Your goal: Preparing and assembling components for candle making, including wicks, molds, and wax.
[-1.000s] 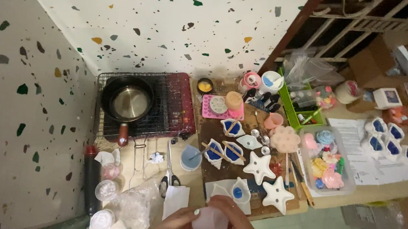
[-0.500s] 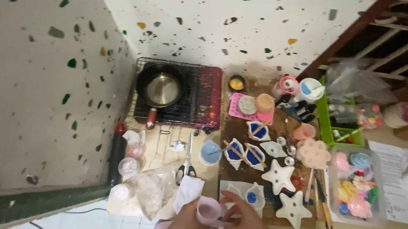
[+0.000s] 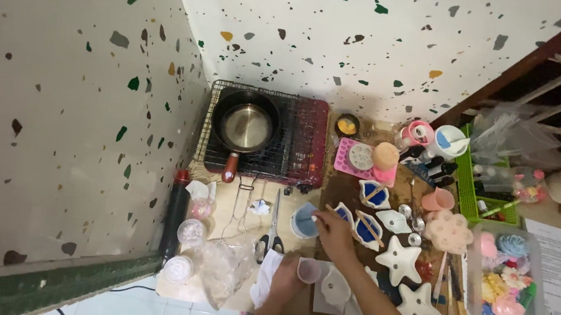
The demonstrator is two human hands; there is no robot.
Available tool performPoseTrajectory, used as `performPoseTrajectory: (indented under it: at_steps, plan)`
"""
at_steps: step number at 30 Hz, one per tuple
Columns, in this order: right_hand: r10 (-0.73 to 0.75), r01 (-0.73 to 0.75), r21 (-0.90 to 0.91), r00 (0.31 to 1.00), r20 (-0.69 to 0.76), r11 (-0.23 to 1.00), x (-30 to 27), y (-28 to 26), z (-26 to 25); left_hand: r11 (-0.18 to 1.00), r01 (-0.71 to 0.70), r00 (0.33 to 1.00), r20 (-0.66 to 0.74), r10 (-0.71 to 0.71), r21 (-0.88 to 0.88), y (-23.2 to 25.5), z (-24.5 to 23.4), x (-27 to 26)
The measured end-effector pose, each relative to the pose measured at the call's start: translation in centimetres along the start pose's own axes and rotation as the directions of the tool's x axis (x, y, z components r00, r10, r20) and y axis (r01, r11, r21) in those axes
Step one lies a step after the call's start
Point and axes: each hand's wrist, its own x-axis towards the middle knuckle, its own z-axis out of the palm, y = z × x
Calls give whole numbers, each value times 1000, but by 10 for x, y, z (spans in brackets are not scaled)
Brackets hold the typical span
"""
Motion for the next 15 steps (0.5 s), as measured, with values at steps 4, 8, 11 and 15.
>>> performPoseTrajectory:
  at_steps: [4,8,11,15]
  plan:
    - [-236,271,-329,961,142,905,-2,-38,-19,998,-34,998,-50,36,44,0,-1,7]
    - [-190,247,-261,956,224,933,1,-52,-24,999,24,1000,-5,-24,24,-9,0,6]
    - [-183,247,-258,951,249,934,4,-63,-28,999,-50,996,-74,49,-21,-8,-4,4]
    - [-222,314,-322,930,292,893,7,-51,-25,990,117,991,-54,-121,-73,-16,-13,4]
